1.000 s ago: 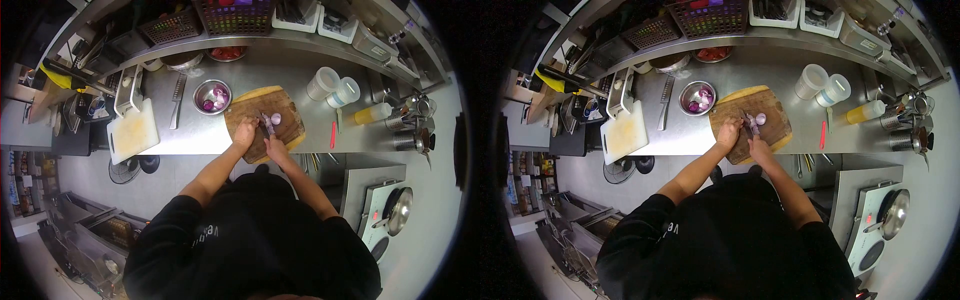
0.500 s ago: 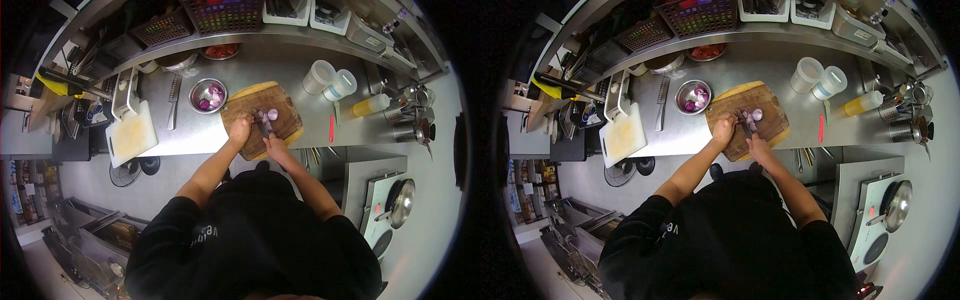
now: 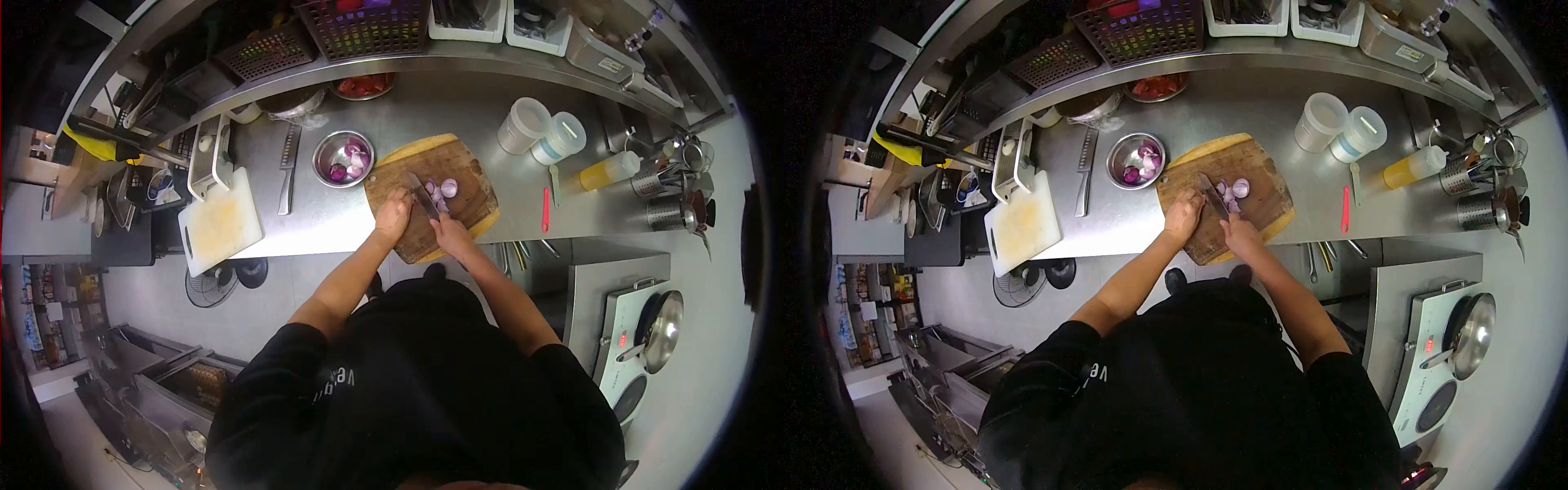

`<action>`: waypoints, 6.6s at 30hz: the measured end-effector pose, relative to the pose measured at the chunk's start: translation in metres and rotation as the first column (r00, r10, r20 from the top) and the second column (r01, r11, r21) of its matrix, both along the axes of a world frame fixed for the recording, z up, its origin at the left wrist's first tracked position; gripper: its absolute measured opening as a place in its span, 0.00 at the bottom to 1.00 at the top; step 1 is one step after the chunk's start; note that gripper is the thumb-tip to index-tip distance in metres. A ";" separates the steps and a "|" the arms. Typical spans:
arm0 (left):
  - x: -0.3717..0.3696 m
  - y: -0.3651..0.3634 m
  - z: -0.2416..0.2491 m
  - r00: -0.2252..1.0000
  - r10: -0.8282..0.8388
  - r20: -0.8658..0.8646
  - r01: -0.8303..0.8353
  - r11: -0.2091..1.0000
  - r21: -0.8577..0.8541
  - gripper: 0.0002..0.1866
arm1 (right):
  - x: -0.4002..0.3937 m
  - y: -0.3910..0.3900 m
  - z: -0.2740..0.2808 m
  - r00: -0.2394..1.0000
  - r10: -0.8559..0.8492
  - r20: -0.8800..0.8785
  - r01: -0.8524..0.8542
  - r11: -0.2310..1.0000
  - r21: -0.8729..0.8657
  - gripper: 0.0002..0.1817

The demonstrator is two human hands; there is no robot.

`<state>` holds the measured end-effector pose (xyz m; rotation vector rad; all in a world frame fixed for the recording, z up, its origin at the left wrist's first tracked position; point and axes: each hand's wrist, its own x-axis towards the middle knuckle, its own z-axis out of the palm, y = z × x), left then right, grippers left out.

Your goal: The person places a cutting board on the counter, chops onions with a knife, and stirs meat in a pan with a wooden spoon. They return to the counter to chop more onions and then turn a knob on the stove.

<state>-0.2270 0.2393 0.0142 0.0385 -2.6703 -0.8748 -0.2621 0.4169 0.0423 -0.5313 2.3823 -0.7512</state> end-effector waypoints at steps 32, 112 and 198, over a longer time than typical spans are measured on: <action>-0.034 0.015 -0.001 0.941 0.145 0.305 -0.313 0.711 0.630 0.18 | -0.042 0.043 0.002 0.959 0.083 -0.269 -0.072 0.996 0.051 0.19; 0.001 0.006 -0.009 0.996 0.032 -0.081 -0.027 0.997 0.070 0.11 | 0.007 0.016 0.069 0.981 0.156 -0.119 -0.129 0.969 0.210 0.17; 0.011 0.001 -0.021 0.994 0.082 -0.069 -0.079 0.996 0.043 0.07 | 0.032 0.001 0.045 0.982 0.140 -0.131 -0.107 0.968 0.228 0.17</action>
